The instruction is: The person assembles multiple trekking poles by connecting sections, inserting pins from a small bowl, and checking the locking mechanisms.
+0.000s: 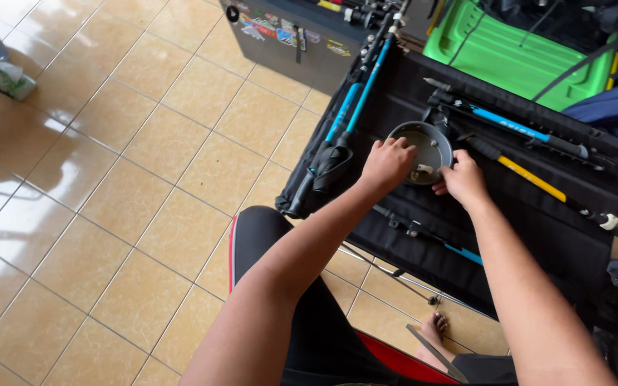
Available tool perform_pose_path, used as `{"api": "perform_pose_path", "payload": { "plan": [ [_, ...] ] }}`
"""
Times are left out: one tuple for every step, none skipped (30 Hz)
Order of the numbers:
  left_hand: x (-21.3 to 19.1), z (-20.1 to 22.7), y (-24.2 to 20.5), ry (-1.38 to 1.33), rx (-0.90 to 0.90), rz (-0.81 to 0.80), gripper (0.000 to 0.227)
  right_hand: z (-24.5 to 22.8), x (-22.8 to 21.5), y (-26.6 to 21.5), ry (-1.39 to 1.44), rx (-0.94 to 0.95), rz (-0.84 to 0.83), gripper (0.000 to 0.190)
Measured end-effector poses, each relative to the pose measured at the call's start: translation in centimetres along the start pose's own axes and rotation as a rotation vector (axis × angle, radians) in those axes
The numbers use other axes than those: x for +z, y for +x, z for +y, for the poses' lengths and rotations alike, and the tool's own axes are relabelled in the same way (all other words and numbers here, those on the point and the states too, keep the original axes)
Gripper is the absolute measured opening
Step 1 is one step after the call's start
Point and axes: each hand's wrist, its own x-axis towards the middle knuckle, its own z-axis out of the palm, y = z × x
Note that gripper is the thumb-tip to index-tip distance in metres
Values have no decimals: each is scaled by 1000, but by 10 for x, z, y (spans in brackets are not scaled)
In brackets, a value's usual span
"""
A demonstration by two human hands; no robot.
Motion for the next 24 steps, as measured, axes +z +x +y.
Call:
{"api": "perform_pose_path", "payload": {
  "plan": [
    [-7,-7,-3,2,-10,1,8,-6,8,-1,-5,-3,-9,39],
    [-12,-14,-3,56,13,58,6,-13,13,0,59,-3,-14,40],
    [-17,-20,-3,110,36,116,5,-19,19,1,124,-2,-19,41],
    [-24,-24,-2,110,30,118,5,-30,24,-1,119,-4,-21,41],
    [-30,-29,-2,115,15,137,2,-40,30,-4,-8,-53,-8,43],
    [-35,-31,-6,116,-3,151,0,-47,36,-10,-136,-96,1,45],
    [-34,-34,-9,111,-12,148,0,-48,40,-6,-143,-91,-5,45],
    [-33,-40,-10,120,-22,150,2,-49,45,0,-175,-92,-3,44],
    [-32,-44,-11,130,-33,152,3,-52,49,5,-207,-93,-1,43],
    [-32,-46,-13,129,-34,153,3,-51,49,9,-208,-93,-1,43],
    [-32,-48,-15,123,-53,127,6,-52,49,13,-185,-81,-13,42],
    [-32,-51,-15,121,-72,105,10,-54,50,19,-159,-73,-25,41],
    [-31,-51,-15,125,-73,109,10,-52,51,22,-159,-79,-25,41],
    [-31,-51,-13,120,-92,89,10,-52,50,26,-200,-67,-17,40],
    [-29,-51,-11,115,-112,69,11,-51,50,32,-241,-55,-9,40],
    [-34,-49,-9,118,-114,75,11,-42,52,43,-243,-61,-9,40],
    [-39,-46,-7,101,-122,69,11,-32,53,55,-298,-59,-7,37],
    [-46,-43,-6,87,-133,62,12,-23,55,66,-354,-59,-7,34],
    [-43,-42,-6,90,-138,67,12,-25,55,64,-356,-66,-10,34],
    [-39,-43,-5,82,-138,66,12,-27,56,63,-433,-81,22,37],
    [-36,-42,-3,74,-138,64,12,-29,55,61,-509,-97,54,41],
    [-34,-45,-3,82,-132,77,12,-36,58,56,-504,-110,64,41],
    [-32,-48,-2,81,-142,72,9,-43,60,51,-535,-103,77,45],
    [-29,-47,-2,75,-151,65,6,-47,60,44,-568,-92,93,49]
  ]
}}
